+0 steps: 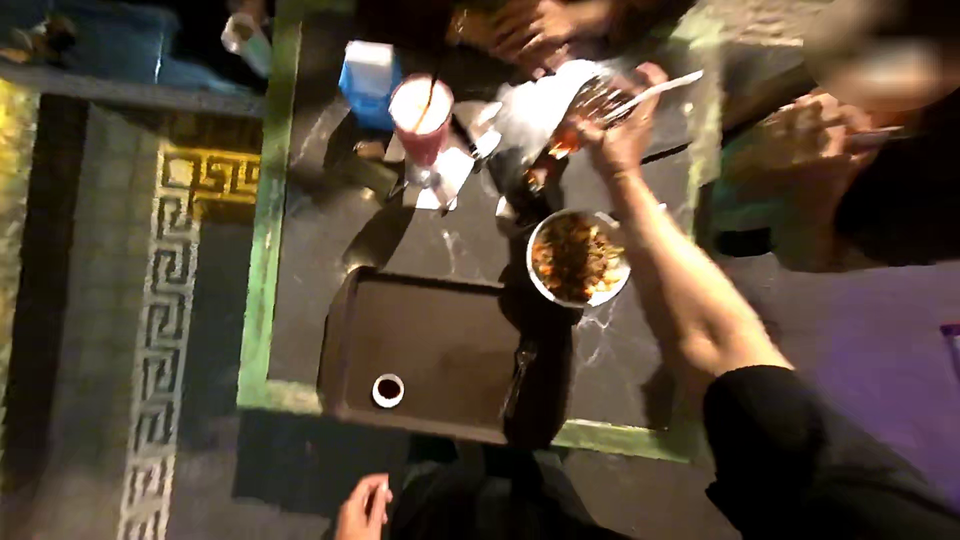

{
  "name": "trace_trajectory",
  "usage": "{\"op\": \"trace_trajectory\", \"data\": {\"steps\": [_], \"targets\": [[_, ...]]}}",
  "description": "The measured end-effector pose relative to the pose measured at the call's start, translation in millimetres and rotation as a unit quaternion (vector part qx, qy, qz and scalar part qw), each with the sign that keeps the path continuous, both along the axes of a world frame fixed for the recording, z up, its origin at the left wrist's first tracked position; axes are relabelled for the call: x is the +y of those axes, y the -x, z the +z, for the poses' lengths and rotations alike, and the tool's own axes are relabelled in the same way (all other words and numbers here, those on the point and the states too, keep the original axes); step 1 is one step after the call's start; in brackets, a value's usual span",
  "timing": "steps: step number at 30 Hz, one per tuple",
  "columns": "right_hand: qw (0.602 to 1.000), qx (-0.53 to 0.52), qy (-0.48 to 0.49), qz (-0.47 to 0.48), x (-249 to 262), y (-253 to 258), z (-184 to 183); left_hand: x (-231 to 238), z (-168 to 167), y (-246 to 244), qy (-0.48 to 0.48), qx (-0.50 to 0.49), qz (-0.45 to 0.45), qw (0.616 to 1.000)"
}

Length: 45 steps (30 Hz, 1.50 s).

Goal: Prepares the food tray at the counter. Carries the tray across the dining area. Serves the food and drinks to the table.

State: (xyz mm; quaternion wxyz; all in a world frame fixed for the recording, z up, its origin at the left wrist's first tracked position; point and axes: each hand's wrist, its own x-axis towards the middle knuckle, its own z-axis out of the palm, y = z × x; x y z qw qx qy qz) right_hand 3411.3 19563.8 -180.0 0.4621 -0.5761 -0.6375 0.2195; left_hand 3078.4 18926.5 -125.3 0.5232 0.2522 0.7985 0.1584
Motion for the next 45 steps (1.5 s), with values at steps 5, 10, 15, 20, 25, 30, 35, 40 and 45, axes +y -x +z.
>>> {"op": "trace_trajectory", "data": {"steps": [5, 10, 15, 20, 25, 30, 35, 40, 45], "targets": [[1.000, 0.010, -0.004, 0.023, 10.4, -2.9, -16.5, 3.9, 1.9, -0.4, 0.008, 0.026, 0.009, 1.000], [1.000, 0.005, -0.013, 0.006, 9.1, -7.7, -26.6, 21.3, 1.2, -1.9, -0.072, 0.159, -0.046, 0.984], [1.000, -0.009, -0.008, -0.008, -0.7, 5.9, -13.3, 73.9, -11.2, -3.1, -0.133, 0.254, -0.100, 0.953], [1.000, 0.025, 0.000, -0.004, -7.5, 5.6, -5.9, 118.5, -38.2, -3.9, -0.150, 0.288, -0.167, 0.931], [0.998, -0.017, 0.009, -0.065, -95.3, -10.0, 38.5, 128.5, -60.4, 3.7, -0.183, 0.290, -0.223, 0.912], [0.985, -0.070, 0.139, -0.076, -306.6, -2.4, 53.3, 136.3, -59.2, 9.4, -0.231, 0.269, -0.248, 0.902], [0.928, -0.113, 0.349, -0.063, -451.2, 26.5, 14.3, 234.0, -42.0, -10.4, -0.316, 0.242, -0.343, 0.851], [0.931, -0.161, 0.301, -0.129, -476.4, 68.5, -9.2, 373.3, -49.6, -55.2, -0.353, 0.240, -0.416, 0.803], [0.920, -0.166, 0.299, -0.194, -459.3, 89.2, -20.7, 445.4, -69.0, -90.9, -0.328, 0.236, -0.461, 0.790]]}}
